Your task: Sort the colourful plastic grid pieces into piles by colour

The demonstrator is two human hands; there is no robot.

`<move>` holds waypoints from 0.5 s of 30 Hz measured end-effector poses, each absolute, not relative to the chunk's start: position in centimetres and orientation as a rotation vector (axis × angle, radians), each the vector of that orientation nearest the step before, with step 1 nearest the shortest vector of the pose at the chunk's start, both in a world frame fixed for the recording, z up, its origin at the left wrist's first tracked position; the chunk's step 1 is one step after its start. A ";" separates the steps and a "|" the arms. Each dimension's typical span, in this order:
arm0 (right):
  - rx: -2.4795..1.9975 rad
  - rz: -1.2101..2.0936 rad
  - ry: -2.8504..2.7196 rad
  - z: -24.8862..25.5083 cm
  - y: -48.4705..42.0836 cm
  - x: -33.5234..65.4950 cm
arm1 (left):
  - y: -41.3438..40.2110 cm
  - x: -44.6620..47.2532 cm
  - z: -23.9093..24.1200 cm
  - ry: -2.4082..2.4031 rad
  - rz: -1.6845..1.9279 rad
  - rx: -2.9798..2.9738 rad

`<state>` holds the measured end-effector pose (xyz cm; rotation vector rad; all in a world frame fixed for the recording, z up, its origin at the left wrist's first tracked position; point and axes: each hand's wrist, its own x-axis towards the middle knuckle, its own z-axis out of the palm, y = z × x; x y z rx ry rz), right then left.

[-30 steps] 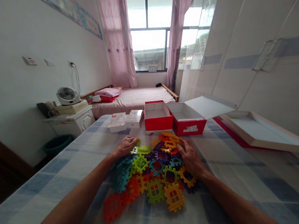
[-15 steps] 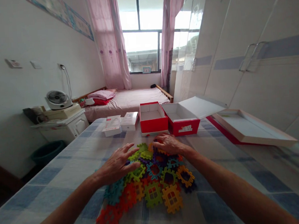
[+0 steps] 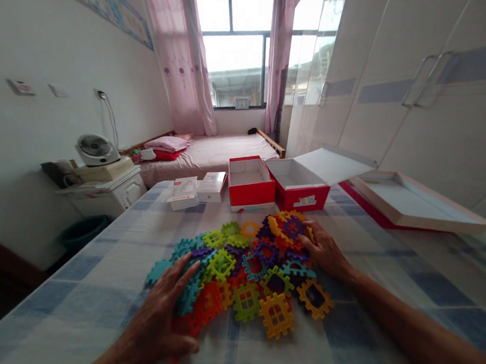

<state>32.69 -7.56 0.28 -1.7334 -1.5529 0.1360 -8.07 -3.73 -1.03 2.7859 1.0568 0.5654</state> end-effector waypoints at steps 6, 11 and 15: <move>-1.729 0.145 -1.526 -0.2 -7.5 32.5 | -3.3 -2.7 -0.6 0.965 0.607 2.751; -1.719 0.134 -1.516 -0.1 -7.5 32.6 | -2.5 1.4 0.8 0.845 0.604 2.722; -1.747 0.134 -1.500 -0.1 -7.5 32.6 | -1.7 5.2 2.8 0.774 0.650 2.758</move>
